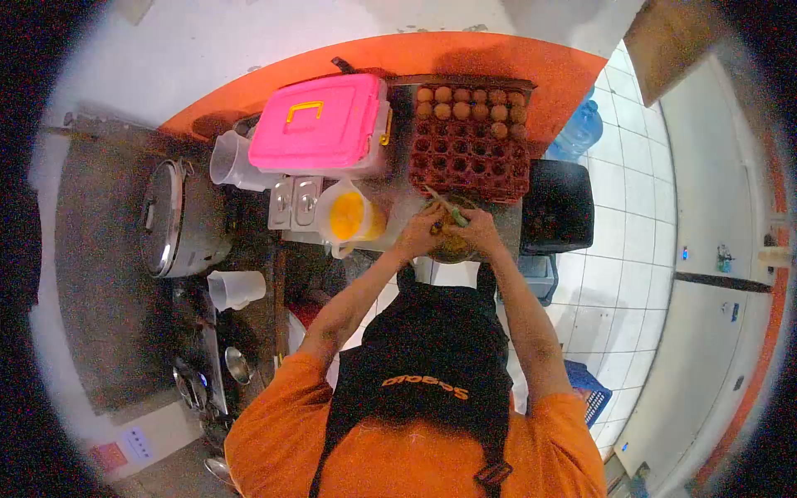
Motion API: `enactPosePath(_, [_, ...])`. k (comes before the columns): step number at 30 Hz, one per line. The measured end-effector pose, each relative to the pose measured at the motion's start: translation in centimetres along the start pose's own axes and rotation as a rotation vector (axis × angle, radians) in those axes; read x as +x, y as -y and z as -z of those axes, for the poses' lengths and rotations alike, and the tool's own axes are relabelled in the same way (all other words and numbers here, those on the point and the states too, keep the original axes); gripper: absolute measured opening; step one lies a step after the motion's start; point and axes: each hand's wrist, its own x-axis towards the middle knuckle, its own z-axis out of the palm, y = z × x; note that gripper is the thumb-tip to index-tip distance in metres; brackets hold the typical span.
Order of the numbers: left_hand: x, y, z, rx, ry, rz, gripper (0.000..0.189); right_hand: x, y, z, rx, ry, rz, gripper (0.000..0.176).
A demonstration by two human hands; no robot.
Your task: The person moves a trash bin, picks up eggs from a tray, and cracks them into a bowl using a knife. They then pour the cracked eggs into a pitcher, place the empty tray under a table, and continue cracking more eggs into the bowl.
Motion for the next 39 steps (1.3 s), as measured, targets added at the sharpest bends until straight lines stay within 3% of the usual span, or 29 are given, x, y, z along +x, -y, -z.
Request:
enactPosePath(3, [-0.6,1.9,-0.2,0.27,0.116,0.048,0.054,-0.5,0.1,0.5,-0.113,-0.028,0.08,0.038])
enactPosePath(5, [-0.6,2.8,0.2,0.591,0.178,-0.058,0.069,-0.2,-2.2,-0.1,-0.154,-0.153,0.227,0.039])
enactPosePath(6, [0.1,0.9,1.0,0.592,0.184,-0.064,0.069,-0.1,-2.1,0.2,-0.151,-0.161,0.225,0.039])
enactPosePath(8, [2.4,-5.5,3.3,0.014,0.145,0.22,0.069,-0.5,-0.6,1.5,0.338,-0.098,-0.119,0.042])
enactPosePath(9, [3.2,-6.2,3.1,0.015,0.153,0.213,0.069,-0.7,-0.3,2.2,0.341,-0.108,-0.119,0.042])
enactPosePath(12, [6.5,-8.2,1.5,0.002,0.036,0.032,0.07,-1.5,0.7,4.6,0.39,-0.193,-0.132,0.037])
enactPosePath(14, [10.2,-9.0,0.8,-0.032,0.062,-0.258,0.073,-2.2,1.1,7.2,0.712,-0.431,-0.16,0.036])
enactPosePath(15, [12.1,-8.7,0.7,-0.035,0.066,-0.268,0.073,-2.7,1.3,8.8,0.71,-0.443,-0.158,0.036])
enactPosePath(17, [16.5,-7.5,0.5,0.232,-0.011,-0.308,0.075,-3.7,0.9,12.1,0.562,-0.694,0.004,0.045])
enactPosePath(19, [20.4,-4.5,-0.2,0.357,0.017,-0.282,0.068,-4.8,-3.7,14.6,0.014,-0.75,-0.287,0.052])
enactPosePath(21, [22.4,-2.3,-1.4,0.481,0.035,-0.256,0.06,-6.5,-3.0,15.1,0.08,-0.828,-0.265,0.05])
enactPosePath(23, [23.2,-1.1,-2.8,0.669,0.172,-0.112,0.052,-7.5,-4.1,14.7,0.147,-0.912,-0.136,0.041])
enactPosePath(24, [23.6,-0.4,-3.4,0.61,0.158,-0.107,0.05,-7.9,-4.1,14.3,0.041,-0.903,-0.125,0.035])
enactPosePath(27, [23.7,-0.9,-1.8,0.398,0.144,-0.089,0.051,-8.1,-4.5,12.8,0.108,-0.759,-0.134,0.028])
enactPosePath(28, [23.0,-0.7,-1.4,0.355,-0.014,-0.236,0.052,-8.0,-3.6,12.4,0.114,-0.772,-0.141,0.028])
enactPosePath(29, [22.4,-0.6,-1.0,0.357,-0.005,-0.247,0.052,-7.4,-2.6,11.9,0.086,-0.714,-0.115,0.027])
enactPosePath(31, [20.4,-2.2,0.5,0.034,0.046,0.128,0.058,-6.0,0.2,10.7,0.062,-0.657,-0.087,0.026])
enactPosePath(33, [16.9,-5.1,1.7,-0.129,-0.007,0.108,0.058,-4.3,3.0,9.1,-0.111,-0.678,0.11,0.024])
enactPosePath(35, [13.8,-5.6,2.4,-0.291,-0.075,0.106,0.059,-2.9,4.5,6.8,-0.09,-0.653,0.152,0.022])
enactPosePath(37, [11.6,-5.9,3.3,-0.416,-0.008,0.22,0.053,-2.0,5.0,4.8,-0.072,-0.606,0.209,0.021])
enactPosePath(39, [9.3,-7.3,4.1,-0.463,-0.089,0.316,0.044,-1.9,5.1,2.8,-0.225,-0.331,0.041,0.021])
